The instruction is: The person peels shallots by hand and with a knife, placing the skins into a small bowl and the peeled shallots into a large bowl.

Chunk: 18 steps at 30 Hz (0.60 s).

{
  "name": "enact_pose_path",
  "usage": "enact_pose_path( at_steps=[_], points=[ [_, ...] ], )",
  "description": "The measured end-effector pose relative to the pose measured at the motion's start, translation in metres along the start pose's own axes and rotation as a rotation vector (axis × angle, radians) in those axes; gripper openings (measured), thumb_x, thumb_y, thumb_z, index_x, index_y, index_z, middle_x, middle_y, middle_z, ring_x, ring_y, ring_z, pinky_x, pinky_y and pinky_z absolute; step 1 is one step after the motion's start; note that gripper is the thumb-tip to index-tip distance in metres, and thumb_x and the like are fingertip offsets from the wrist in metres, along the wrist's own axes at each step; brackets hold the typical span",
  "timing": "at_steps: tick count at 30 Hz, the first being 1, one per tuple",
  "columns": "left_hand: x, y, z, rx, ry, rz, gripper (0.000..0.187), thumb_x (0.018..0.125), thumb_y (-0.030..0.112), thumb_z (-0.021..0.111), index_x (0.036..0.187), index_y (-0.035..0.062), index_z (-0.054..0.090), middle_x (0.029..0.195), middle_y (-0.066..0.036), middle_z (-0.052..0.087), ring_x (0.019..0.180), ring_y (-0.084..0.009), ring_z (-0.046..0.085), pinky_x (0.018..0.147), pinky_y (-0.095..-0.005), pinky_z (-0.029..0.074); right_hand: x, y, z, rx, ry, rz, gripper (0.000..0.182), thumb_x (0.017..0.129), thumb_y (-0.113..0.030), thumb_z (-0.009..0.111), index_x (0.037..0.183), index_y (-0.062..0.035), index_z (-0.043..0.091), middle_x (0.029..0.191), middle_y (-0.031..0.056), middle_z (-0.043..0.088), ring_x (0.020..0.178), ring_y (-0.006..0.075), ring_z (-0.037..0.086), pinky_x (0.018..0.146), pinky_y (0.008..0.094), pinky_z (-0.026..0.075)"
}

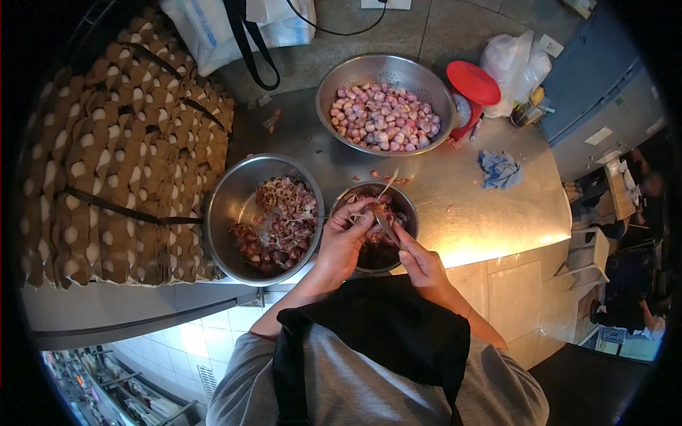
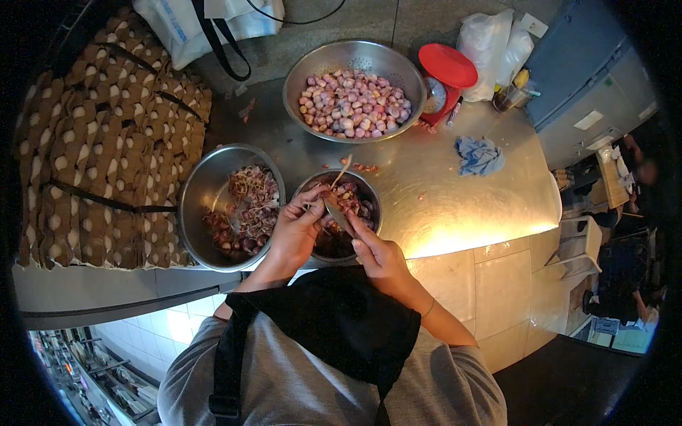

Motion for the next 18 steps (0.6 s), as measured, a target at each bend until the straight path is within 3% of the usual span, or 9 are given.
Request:
enact_pose_path(
  at_steps=[7, 10, 14, 18],
  points=[
    [-0.007, -0.005, 0.008, 0.068, -0.025, 0.085, 0.023, 0.08, -0.003, 0.057, 0.102, 0.0002, 0.055, 0.095, -0.005, 0.058, 0.087, -0.0091, 0.054, 0.076, -0.0233, 0.046, 0.011, 0.005, 0.003, 0.006, 0.056, -0.044, 0.043, 0.087, -0.014, 0.046, 0.129, -0.0058, 0.035, 0.119, 0.0181, 0.049, 0.094, 0.0291, 0.059, 0.077, 0.0301, 0.045],
    [-0.009, -0.008, 0.008, 0.178, -0.026, 0.154, 0.024, 0.078, -0.004, 0.059, 0.101, 0.0004, 0.056, 0.094, -0.004, 0.058, 0.086, -0.0091, 0.055, 0.077, -0.023, 0.045, 0.016, 0.001, 0.001, 0.058, 0.169, -0.153, 0.037, 0.088, -0.012, 0.046, 0.123, -0.0047, 0.038, 0.107, 0.0143, 0.055, 0.082, 0.0248, 0.06, 0.073, 0.0311, 0.046],
    [-0.008, -0.012, 0.004, 0.19, -0.011, 0.18, 0.026, 0.076, -0.006, 0.061, 0.1, 0.0004, 0.056, 0.094, -0.004, 0.06, 0.083, -0.0094, 0.056, 0.078, -0.0236, 0.045, 0.018, 0.03, 0.016, 0.557, 0.063, 0.149, 0.025, 0.089, -0.013, 0.045, 0.112, -0.0071, 0.038, 0.083, 0.0042, 0.048, 0.06, 0.012, 0.047, 0.055, 0.0239, 0.04],
    [-0.009, -0.012, 0.003, 0.213, -0.035, 0.158, 0.02, 0.078, -0.001, 0.06, 0.097, 0.0007, 0.058, 0.092, -0.006, 0.061, 0.083, -0.0108, 0.057, 0.077, -0.0238, 0.045, 0.021, 0.03, 0.019, 0.869, 0.009, 0.269, 0.018, 0.091, -0.016, 0.043, 0.105, -0.009, 0.036, 0.067, -0.0016, 0.04, 0.049, 0.0049, 0.033, 0.043, 0.0178, 0.026]
  ],
)
Point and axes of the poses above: each hand's wrist, its own x-axis towards the middle knuckle, its own z-axis out of the palm, y = z × x, the point moved 8 cm from there along x, towards the middle knuckle
